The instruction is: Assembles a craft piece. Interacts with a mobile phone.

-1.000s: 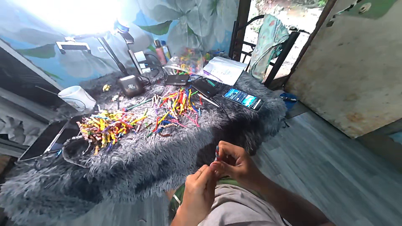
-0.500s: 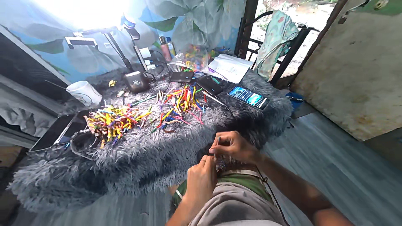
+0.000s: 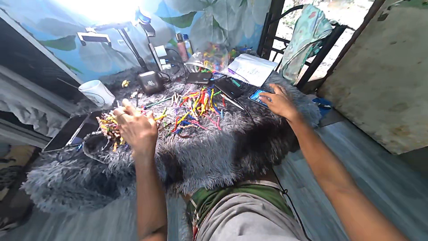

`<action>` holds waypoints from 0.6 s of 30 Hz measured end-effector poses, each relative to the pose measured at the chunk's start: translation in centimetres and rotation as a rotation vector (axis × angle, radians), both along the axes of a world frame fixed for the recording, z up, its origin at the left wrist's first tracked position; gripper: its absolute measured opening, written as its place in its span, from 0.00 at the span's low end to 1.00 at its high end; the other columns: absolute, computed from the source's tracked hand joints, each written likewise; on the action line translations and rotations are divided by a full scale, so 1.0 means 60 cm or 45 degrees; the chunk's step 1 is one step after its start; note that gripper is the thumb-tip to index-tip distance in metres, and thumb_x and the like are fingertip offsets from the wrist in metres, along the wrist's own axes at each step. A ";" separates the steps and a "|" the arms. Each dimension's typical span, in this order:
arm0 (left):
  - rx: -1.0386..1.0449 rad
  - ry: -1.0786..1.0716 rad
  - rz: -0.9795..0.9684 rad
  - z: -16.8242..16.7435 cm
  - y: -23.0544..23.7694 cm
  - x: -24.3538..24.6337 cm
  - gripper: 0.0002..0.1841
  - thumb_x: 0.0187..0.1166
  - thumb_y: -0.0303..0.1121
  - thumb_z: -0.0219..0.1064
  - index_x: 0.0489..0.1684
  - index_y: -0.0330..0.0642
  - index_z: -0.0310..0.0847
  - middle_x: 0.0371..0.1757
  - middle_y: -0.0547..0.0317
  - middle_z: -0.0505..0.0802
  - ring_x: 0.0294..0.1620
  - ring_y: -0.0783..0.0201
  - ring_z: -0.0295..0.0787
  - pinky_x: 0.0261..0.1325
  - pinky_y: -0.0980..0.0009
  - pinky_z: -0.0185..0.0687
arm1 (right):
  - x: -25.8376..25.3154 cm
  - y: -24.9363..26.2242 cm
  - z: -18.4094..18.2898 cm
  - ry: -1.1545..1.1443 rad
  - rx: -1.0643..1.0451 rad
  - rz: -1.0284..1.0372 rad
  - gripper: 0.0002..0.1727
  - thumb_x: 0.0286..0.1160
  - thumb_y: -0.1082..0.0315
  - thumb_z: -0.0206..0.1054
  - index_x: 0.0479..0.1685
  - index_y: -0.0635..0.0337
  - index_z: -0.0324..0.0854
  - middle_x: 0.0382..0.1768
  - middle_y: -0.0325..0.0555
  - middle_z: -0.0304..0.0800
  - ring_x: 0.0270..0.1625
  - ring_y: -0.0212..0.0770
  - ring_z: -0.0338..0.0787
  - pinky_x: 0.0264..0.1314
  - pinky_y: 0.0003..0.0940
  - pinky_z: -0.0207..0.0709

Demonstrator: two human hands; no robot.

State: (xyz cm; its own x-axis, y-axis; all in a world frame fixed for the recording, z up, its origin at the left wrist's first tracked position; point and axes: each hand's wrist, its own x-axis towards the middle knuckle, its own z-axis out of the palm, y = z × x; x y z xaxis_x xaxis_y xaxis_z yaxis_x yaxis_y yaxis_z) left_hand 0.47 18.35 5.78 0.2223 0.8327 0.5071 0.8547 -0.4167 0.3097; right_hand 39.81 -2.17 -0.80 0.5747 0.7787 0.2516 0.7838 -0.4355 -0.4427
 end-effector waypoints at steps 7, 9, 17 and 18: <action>-0.046 0.090 -0.170 -0.044 -0.013 0.025 0.37 0.82 0.42 0.69 0.83 0.25 0.61 0.80 0.16 0.66 0.78 0.19 0.67 0.70 0.26 0.68 | -0.028 0.004 0.000 -0.056 0.137 0.012 0.21 0.83 0.68 0.61 0.72 0.64 0.81 0.84 0.69 0.65 0.86 0.74 0.62 0.80 0.76 0.55; -0.065 0.102 -0.219 -0.053 -0.022 0.035 0.37 0.82 0.41 0.70 0.85 0.26 0.61 0.79 0.16 0.68 0.77 0.18 0.68 0.70 0.26 0.68 | -0.045 0.012 0.005 -0.106 0.250 0.071 0.16 0.76 0.77 0.61 0.59 0.70 0.85 0.79 0.69 0.72 0.81 0.72 0.71 0.79 0.70 0.62; -0.034 0.081 -0.546 -0.088 -0.067 0.090 0.32 0.77 0.37 0.74 0.79 0.30 0.73 0.72 0.22 0.77 0.70 0.23 0.76 0.64 0.31 0.74 | -0.108 0.100 0.032 -0.195 0.382 0.262 0.12 0.79 0.74 0.62 0.51 0.70 0.88 0.64 0.66 0.86 0.72 0.69 0.80 0.74 0.66 0.69; -0.031 0.077 -0.582 -0.093 -0.072 0.096 0.31 0.77 0.37 0.75 0.77 0.31 0.74 0.71 0.24 0.78 0.70 0.24 0.76 0.64 0.32 0.73 | -0.111 0.115 0.034 -0.158 0.310 0.283 0.15 0.81 0.70 0.65 0.60 0.68 0.87 0.70 0.66 0.82 0.77 0.69 0.75 0.77 0.67 0.66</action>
State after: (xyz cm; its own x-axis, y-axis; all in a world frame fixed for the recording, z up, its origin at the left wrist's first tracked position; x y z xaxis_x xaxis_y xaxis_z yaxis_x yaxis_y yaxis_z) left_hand 6.20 14.05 0.22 0.5982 0.6538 0.4633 0.6017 -0.7484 0.2792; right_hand 33.13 4.74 1.26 0.3515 0.7897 0.5027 0.9018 -0.1414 -0.4084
